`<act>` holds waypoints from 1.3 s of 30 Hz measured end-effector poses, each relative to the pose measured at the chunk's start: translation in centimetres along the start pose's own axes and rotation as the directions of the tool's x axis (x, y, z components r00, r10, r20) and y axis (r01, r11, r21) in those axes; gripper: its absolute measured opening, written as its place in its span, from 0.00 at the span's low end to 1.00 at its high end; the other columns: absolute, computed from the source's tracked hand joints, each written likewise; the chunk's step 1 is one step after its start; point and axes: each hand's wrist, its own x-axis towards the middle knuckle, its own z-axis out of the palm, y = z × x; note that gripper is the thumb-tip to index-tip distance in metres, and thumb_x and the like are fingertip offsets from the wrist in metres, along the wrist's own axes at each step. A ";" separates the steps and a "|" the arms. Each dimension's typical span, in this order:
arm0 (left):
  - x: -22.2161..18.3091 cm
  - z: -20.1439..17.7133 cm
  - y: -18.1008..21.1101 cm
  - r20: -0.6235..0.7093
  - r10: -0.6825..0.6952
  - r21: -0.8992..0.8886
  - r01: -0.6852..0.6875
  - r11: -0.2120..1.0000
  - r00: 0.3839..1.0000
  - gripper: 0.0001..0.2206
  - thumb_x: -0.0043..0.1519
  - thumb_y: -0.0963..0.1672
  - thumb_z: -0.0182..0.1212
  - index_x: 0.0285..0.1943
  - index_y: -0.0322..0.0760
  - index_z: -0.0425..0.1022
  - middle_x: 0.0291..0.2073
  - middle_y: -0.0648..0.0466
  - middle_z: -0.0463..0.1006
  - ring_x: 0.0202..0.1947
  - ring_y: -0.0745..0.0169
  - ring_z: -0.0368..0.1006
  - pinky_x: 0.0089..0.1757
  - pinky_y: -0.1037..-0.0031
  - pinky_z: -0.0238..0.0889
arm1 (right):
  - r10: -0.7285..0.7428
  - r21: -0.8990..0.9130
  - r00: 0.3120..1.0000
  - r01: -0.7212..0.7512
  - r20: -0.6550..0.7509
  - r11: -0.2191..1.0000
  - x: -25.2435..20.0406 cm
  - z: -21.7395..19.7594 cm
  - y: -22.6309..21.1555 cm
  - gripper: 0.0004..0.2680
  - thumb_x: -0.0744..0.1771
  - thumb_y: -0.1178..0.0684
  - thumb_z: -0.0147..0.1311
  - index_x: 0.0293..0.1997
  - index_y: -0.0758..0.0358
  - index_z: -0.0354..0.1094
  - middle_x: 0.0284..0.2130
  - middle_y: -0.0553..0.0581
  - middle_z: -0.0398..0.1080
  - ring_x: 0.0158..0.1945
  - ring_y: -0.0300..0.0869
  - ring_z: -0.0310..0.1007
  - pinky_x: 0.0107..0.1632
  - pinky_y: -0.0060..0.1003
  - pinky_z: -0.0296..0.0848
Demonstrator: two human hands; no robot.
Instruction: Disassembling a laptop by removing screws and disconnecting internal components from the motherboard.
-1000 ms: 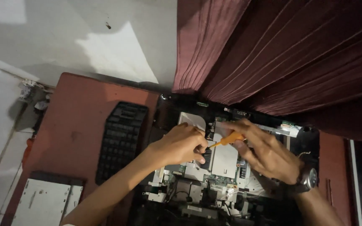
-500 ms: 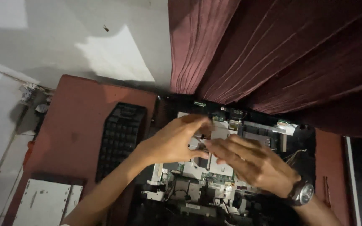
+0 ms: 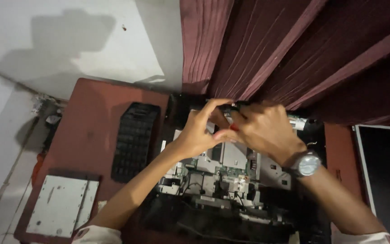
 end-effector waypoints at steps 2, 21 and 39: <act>-0.4 0.4 -1.2 -0.005 0.009 0.064 -0.008 0.998 1.000 0.37 0.50 0.42 0.80 0.70 0.40 0.65 0.34 0.58 0.84 0.37 0.59 0.83 0.48 0.67 0.73 | -0.007 0.135 0.996 -0.005 0.094 0.991 0.7 -2.4 -0.1 0.20 0.68 0.31 0.49 0.38 0.59 0.76 0.41 0.61 0.79 0.43 0.51 0.82 0.36 0.42 0.79; 0.2 0.0 -0.4 -0.068 -0.008 0.165 0.019 0.986 0.998 0.40 0.41 0.43 0.84 0.64 0.31 0.68 0.41 0.42 0.83 0.45 0.35 0.80 0.50 0.53 0.71 | 0.007 0.065 0.999 -0.010 0.043 0.998 2.6 -3.4 0.2 0.16 0.67 0.38 0.56 0.24 0.56 0.69 0.20 0.48 0.67 0.25 0.43 0.72 0.29 0.36 0.70; 1.1 -1.5 2.5 0.122 -0.111 -0.033 0.116 0.993 0.986 0.19 0.58 0.40 0.72 0.56 0.39 0.68 0.38 0.52 0.86 0.42 0.64 0.83 0.48 0.72 0.77 | -0.062 0.173 0.928 -0.003 0.369 0.985 3.4 -4.9 0.6 0.33 0.65 0.27 0.20 0.62 0.61 0.67 0.39 0.61 0.77 0.35 0.48 0.84 0.18 0.30 0.83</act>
